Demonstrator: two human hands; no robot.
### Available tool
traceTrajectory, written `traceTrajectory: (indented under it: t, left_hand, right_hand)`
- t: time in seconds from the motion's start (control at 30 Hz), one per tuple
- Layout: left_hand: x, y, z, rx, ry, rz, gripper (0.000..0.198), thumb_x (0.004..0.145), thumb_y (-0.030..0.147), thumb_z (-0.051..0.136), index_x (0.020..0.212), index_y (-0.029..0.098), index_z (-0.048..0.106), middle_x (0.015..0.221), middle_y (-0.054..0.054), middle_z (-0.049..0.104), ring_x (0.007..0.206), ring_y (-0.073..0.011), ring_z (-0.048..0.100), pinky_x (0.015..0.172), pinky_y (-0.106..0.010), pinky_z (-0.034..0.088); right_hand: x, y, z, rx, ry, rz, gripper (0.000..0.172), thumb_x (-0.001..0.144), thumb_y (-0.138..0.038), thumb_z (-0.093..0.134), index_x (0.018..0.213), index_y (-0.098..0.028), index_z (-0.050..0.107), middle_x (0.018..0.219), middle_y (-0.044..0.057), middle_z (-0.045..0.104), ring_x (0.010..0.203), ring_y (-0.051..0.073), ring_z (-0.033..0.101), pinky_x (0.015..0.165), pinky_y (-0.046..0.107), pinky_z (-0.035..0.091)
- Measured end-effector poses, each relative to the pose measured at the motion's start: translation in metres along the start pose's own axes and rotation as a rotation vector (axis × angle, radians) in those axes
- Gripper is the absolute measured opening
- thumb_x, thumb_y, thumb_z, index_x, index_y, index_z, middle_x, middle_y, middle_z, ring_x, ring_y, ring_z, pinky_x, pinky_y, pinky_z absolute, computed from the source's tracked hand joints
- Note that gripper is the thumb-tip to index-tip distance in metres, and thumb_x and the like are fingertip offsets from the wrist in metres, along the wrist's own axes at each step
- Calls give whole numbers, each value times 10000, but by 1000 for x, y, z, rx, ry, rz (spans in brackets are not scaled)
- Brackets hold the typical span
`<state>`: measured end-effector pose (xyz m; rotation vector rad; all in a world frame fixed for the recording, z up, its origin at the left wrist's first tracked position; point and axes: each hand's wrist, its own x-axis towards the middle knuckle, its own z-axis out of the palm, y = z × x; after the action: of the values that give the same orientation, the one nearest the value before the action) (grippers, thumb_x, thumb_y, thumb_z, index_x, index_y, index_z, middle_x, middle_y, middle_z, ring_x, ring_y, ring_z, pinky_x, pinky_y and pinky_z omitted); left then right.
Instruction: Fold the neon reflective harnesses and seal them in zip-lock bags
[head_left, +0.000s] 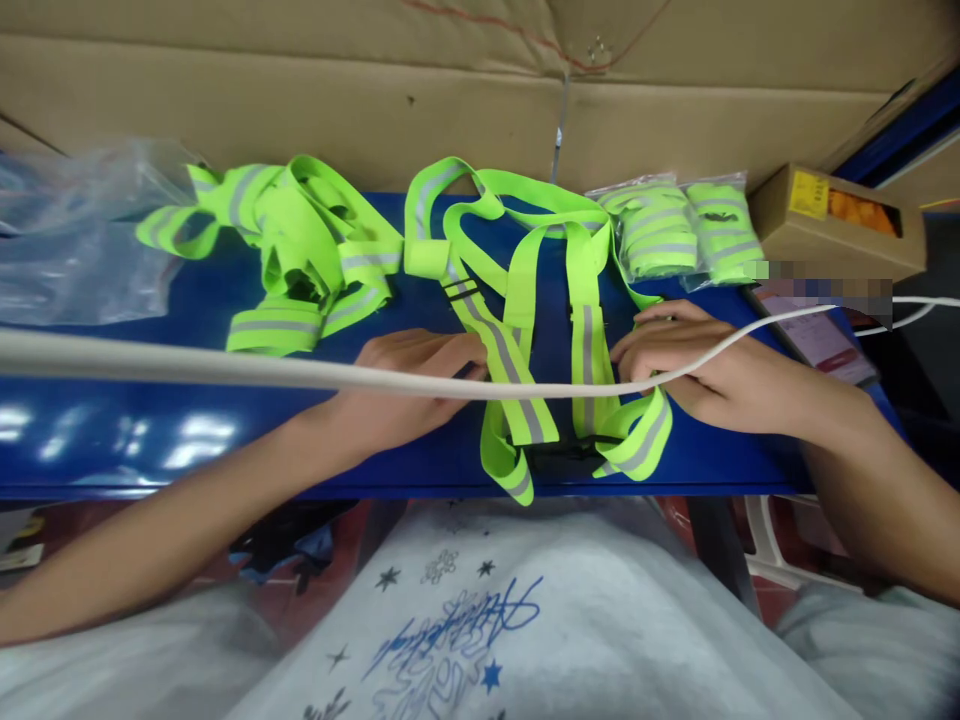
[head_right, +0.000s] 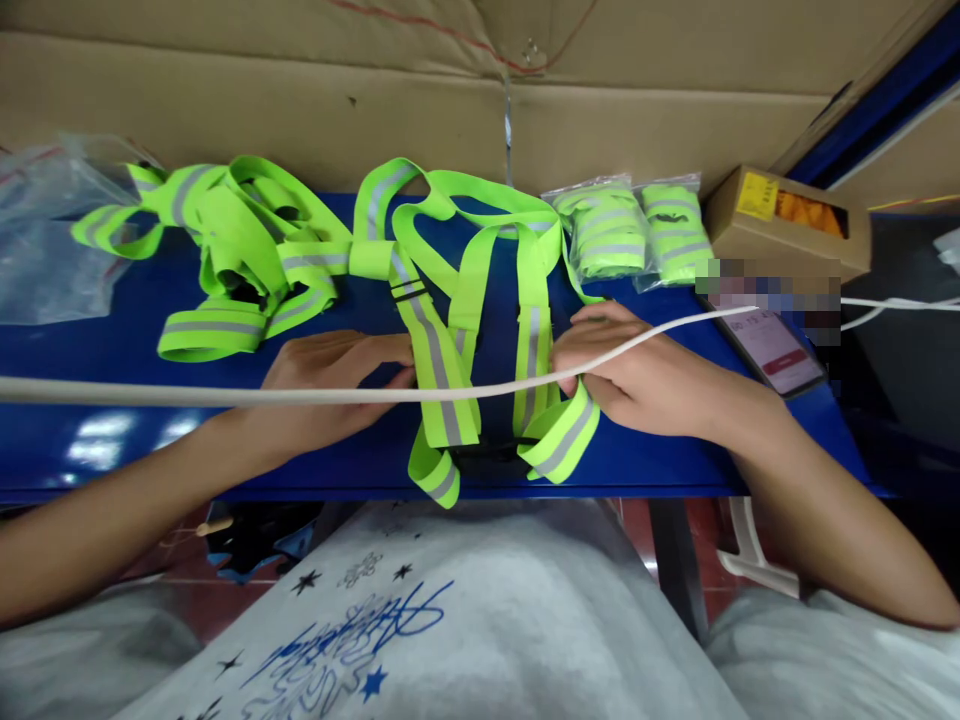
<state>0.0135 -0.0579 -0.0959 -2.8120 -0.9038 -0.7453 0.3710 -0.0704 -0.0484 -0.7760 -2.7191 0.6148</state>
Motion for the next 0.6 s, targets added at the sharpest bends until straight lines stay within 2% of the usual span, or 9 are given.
traceTrajectory:
  t: [0.13, 0.23, 0.37, 0.47, 0.53, 0.6]
  left_hand:
    - [1, -3, 1, -73, -57, 54, 93, 1072, 216, 552, 1024, 198, 630, 1024, -63, 804, 876, -219, 776, 750, -342, 553]
    - [1, -2, 3, -14, -54, 119, 40, 1045, 232, 614, 1059, 197, 629, 1141, -93, 788, 989, -265, 776, 794, -391, 563]
    - [5, 2, 4, 128, 29, 165, 195, 1014, 232, 682, 1186, 187, 604, 1155, -136, 766, 1017, -296, 757, 818, -419, 561]
    - [10, 5, 2, 189, 59, 209, 350, 1009, 190, 676, 1344, 201, 575, 1225, -152, 753, 1050, -322, 745, 817, -425, 551]
    - [15, 7, 1, 135, -13, 248, 476, 1011, 127, 630, 1467, 220, 532, 1390, -158, 709, 1175, -329, 721, 923, -453, 552]
    - [21, 9, -1, -3, -161, 283, 588, 1009, 62, 552, 1562, 242, 469, 1542, -141, 627, 1356, -318, 647, 1095, -494, 506]
  right_hand:
    - [-11, -2, -2, -29, 25, 40, 256, 982, -25, 493, 902, -245, 595, 803, -20, 650, 805, 183, 621, 1065, 422, 452]
    - [-16, -3, 0, -97, 29, 60, 283, 950, -6, 490, 917, -255, 621, 798, -18, 646, 795, 198, 624, 1087, 440, 444]
    - [-16, -5, 3, -68, 23, 49, 320, 943, 4, 488, 1010, -250, 671, 893, -3, 705, 865, 207, 652, 1117, 449, 438]
    - [-14, -5, 4, -53, 19, 55, 321, 966, -2, 493, 1075, -221, 701, 936, 26, 722, 923, 215, 647, 1038, 443, 460]
    - [-12, -5, 5, -52, 15, 70, 323, 976, -6, 494, 1093, -207, 719, 940, 46, 717, 941, 224, 637, 987, 434, 468]
    - [-10, -4, 5, -40, 13, 72, 324, 977, -16, 501, 1100, -204, 734, 941, 59, 714, 943, 234, 634, 943, 433, 481]
